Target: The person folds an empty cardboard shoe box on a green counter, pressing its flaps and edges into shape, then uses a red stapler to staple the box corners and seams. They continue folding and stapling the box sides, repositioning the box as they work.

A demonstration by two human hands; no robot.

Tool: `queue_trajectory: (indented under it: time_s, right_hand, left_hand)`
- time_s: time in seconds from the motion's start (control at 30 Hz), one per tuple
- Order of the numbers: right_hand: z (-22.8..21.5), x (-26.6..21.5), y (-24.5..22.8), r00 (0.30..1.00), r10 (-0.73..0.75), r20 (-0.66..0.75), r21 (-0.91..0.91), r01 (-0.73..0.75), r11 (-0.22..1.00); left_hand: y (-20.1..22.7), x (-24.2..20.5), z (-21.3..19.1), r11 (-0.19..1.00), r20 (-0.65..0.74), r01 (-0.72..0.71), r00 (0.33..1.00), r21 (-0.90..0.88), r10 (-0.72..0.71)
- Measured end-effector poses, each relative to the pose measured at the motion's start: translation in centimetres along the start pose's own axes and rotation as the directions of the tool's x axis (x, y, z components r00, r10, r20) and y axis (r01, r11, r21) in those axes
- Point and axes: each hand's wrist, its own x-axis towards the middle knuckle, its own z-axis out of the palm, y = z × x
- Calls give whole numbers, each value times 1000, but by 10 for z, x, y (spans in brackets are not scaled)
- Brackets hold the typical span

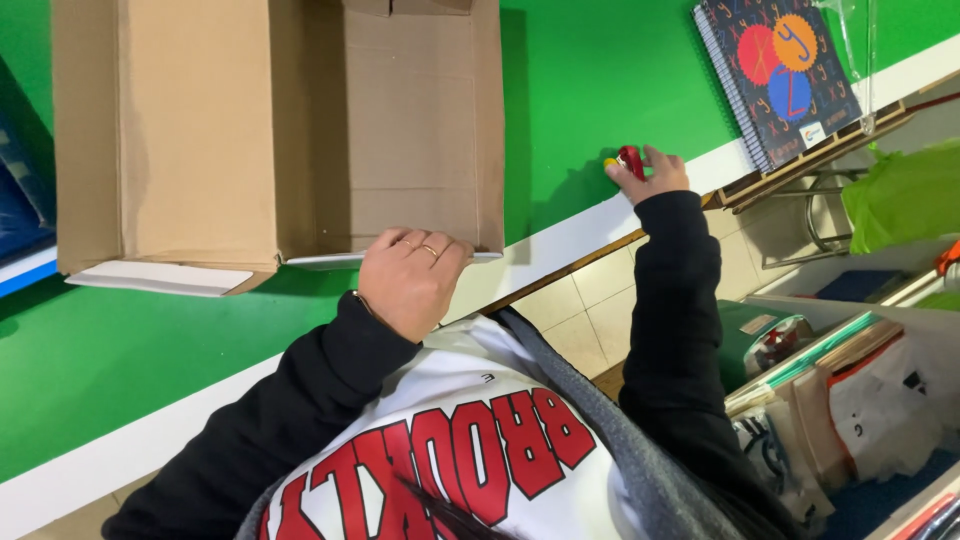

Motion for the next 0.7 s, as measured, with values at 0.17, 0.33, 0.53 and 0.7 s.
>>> queue_trajectory:
  time_s: [0.17,0.33,0.53,0.7]
  right_hand:
    - [14,7,6,998,14,64,116,-21,993]
    - [-4,-11,-56,948,225,225,284,-285,915]
    - [3,-26,-54,946,-273,175,401,185,897]
    - [-33,-67,-126,911,-365,192,691,138,710]
  left_hand:
    - [0,-2,2,1000,-15,-6,1000,8,6]
    - [-2,-4,5,1000,-14,-11,1000,26,11]
    - [-3,-6,7,999,-9,-14,1000,37,14]
    - [-3,-7,10,999,4,-10,1000,38,10]
